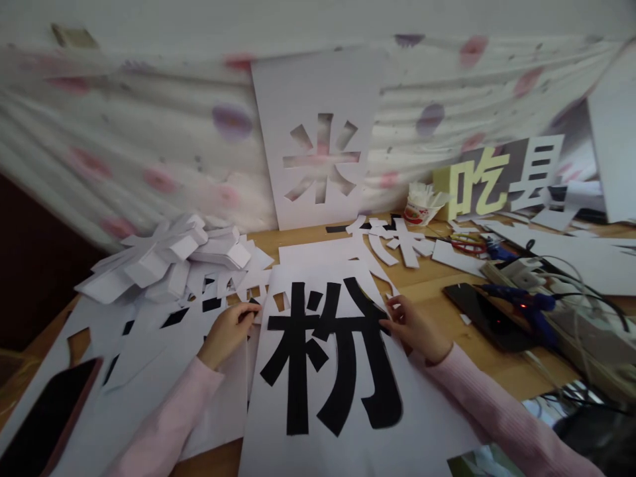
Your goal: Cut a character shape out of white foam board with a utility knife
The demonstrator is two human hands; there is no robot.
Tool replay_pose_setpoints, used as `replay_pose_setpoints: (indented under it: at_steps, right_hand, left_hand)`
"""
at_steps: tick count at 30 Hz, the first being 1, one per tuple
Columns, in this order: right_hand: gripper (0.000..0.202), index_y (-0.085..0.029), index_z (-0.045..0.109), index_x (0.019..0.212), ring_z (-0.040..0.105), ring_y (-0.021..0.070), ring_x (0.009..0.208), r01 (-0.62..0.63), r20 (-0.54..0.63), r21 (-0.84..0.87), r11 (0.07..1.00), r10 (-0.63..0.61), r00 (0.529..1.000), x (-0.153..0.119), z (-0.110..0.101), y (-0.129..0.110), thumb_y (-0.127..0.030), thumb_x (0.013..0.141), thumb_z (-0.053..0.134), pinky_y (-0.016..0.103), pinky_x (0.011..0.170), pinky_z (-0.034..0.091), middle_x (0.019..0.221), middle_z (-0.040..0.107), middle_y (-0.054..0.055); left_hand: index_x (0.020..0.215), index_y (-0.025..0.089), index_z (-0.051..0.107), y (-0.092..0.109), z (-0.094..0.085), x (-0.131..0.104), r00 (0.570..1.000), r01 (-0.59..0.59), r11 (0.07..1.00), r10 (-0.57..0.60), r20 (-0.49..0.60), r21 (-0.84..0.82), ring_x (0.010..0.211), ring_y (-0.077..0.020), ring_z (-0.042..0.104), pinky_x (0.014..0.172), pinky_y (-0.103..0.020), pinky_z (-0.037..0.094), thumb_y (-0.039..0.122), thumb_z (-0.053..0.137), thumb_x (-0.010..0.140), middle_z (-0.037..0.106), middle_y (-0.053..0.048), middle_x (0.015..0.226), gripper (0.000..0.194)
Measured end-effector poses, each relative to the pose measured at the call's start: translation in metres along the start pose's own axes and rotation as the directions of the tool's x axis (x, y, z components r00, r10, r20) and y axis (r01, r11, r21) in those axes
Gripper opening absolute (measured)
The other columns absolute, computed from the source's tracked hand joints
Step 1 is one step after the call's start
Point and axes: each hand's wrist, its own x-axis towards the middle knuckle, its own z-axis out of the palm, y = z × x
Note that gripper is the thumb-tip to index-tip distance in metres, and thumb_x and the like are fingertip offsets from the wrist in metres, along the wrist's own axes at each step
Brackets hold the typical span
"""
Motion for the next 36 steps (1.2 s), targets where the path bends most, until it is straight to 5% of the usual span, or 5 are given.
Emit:
replay_pose_setpoints:
  at_steps: [5,10,18,28,36]
  right_hand:
    - [0.051,-0.018,0.055,0.092,0.053,0.0133,0.053,-0.051,0.024,0.296,0.954,0.046,0.999,0.006,-0.002,0.002,-0.049,0.058,0.077,0.026,0.048,0.041,0.063,0.058,-0.003]
    - [0.048,-0.016,0.06,0.088,0.04,0.0072,0.037,-0.121,0.016,0.347,0.93,0.123,0.992,0.008,0.007,0.013,-0.059,0.069,0.071,0.02,0.036,0.027,0.049,0.052,-0.006]
    - [0.048,-0.02,0.06,0.084,0.045,0.0083,0.039,-0.069,-0.124,0.48,0.875,0.146,0.982,0.007,0.014,0.018,-0.056,0.06,0.08,0.02,0.035,0.031,0.052,0.056,-0.005]
    - [0.047,-0.021,0.055,0.084,0.038,0.0061,0.032,-0.07,-0.13,0.45,0.89,0.143,0.981,0.005,0.011,0.014,-0.056,0.063,0.078,0.02,0.028,0.026,0.054,0.054,-0.007]
    - [0.044,-0.022,0.052,0.083,0.039,0.0074,0.032,-0.063,-0.171,0.396,0.916,0.141,0.975,0.004,0.012,0.012,-0.055,0.066,0.076,0.021,0.029,0.027,0.052,0.052,-0.008]
  left_hand:
    - [0.091,0.017,0.066,-0.017,0.028,0.012,0.962,-0.038,0.996,0.058,-0.266,0.081,0.086,-0.0272,0.064,0.082,-0.044,0.05,0.044,0.049,0.077,0.068,-0.012,0.097,0.035]
    - [0.085,0.02,0.068,-0.025,0.036,0.015,0.935,-0.105,0.992,0.122,-0.334,0.07,0.082,-0.0227,0.064,0.076,-0.036,0.05,0.047,0.051,0.078,0.07,-0.007,0.091,0.033]
    - [0.093,0.023,0.071,-0.033,0.031,0.009,0.941,-0.085,0.996,0.081,-0.327,0.003,0.052,-0.015,0.055,0.055,-0.028,0.045,0.034,0.044,0.082,0.062,0.003,0.06,0.031]
    - [0.094,0.022,0.07,-0.021,0.033,0.003,0.912,-0.075,0.994,0.037,-0.409,-0.078,0.066,-0.0137,0.06,0.064,-0.028,0.05,0.04,0.057,0.08,0.07,-0.002,0.09,0.027]
    - [0.095,0.022,0.069,-0.026,0.04,0.004,0.906,-0.334,0.924,0.369,-0.206,0.186,0.093,-0.0238,0.061,0.086,-0.038,0.051,0.046,0.068,0.075,0.066,-0.006,0.094,0.032]
